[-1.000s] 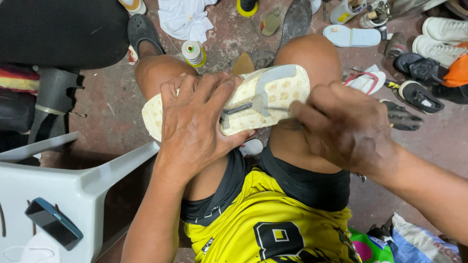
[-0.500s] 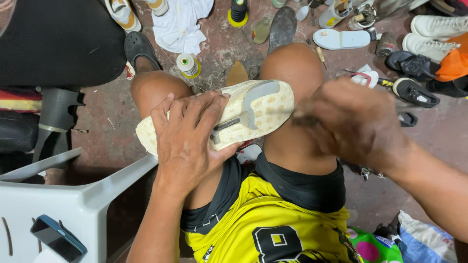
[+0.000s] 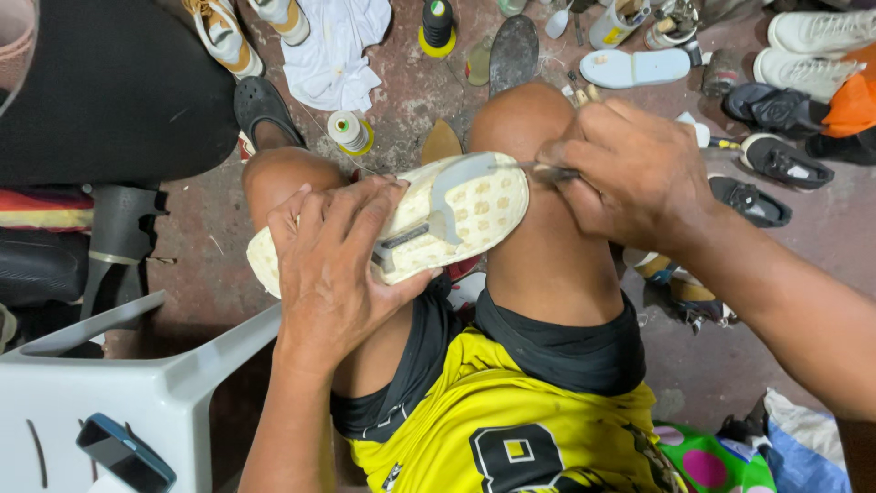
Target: The person sits on the floor and rubs a brown shoe sole with a small white cloth. They then pick up a white shoe sole and use a pair of scissors to cut and trim the edges of the sole.
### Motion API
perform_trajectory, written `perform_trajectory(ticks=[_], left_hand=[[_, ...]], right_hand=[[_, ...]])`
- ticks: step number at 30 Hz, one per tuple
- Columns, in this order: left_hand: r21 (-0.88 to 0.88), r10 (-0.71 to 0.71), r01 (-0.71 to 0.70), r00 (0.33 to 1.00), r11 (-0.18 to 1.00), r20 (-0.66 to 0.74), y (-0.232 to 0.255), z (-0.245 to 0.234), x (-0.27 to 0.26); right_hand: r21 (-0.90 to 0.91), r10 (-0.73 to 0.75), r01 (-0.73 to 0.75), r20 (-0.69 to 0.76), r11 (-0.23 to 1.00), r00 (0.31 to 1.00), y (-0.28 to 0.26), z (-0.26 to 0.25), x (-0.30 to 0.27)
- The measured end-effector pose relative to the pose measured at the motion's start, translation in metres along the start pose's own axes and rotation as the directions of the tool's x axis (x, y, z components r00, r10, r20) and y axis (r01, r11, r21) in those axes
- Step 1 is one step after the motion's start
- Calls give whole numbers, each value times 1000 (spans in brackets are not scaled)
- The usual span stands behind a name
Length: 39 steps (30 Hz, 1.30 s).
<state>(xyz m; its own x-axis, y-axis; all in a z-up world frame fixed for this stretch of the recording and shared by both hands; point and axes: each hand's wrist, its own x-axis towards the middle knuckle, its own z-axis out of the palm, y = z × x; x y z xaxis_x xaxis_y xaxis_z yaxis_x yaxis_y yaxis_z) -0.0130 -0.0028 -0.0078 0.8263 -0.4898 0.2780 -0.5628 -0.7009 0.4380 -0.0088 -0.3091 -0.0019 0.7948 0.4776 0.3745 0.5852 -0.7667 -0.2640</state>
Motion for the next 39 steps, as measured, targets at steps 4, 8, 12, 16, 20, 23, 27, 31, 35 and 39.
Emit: perform_trajectory(ticks=[4,8,12,16,20,23,27,31,35,39], left_hand=[[4,10,-10,1000,1000,4,0,-1,2],[17,25,-25,1000,1000,-14,1,-2,2],[-9,-6,6,1000,1000,17,0,-3,3],[17,14,-14,1000,1000,-2,0,-2,4],[28,10,-11,1000,1000,16,1,-1,1],[10,18,-18,1000,1000,6,2,-3,2],[19,5,-5,1000,1000,20,0,-5,2],[7,1,-1,1000,1000,19,0,-3,2],[50,-2,4,999,999,-33,2,-6,0],[29,-102,104,994,994,-44,15,-15,-1]], right_hand=[[72,-34,35,-11,997,999,3,7,-3],[129,-9,13,-30,992,1000,7,10,-5],[141,-4,10,-47,990,999,7,15,-6],[129,-24,26,-18,991,1000,7,8,-2],[79,-104,106,-23,991,994,10,6,6],[-40,-177,178,19,983,984,10,6,16],[0,-211,212,67,977,975,9,2,23],[-29,-184,188,100,982,978,8,1,28],[110,-73,61,112,992,991,-3,-18,24],[636,377,-394,170,664,910,-10,-47,8]])
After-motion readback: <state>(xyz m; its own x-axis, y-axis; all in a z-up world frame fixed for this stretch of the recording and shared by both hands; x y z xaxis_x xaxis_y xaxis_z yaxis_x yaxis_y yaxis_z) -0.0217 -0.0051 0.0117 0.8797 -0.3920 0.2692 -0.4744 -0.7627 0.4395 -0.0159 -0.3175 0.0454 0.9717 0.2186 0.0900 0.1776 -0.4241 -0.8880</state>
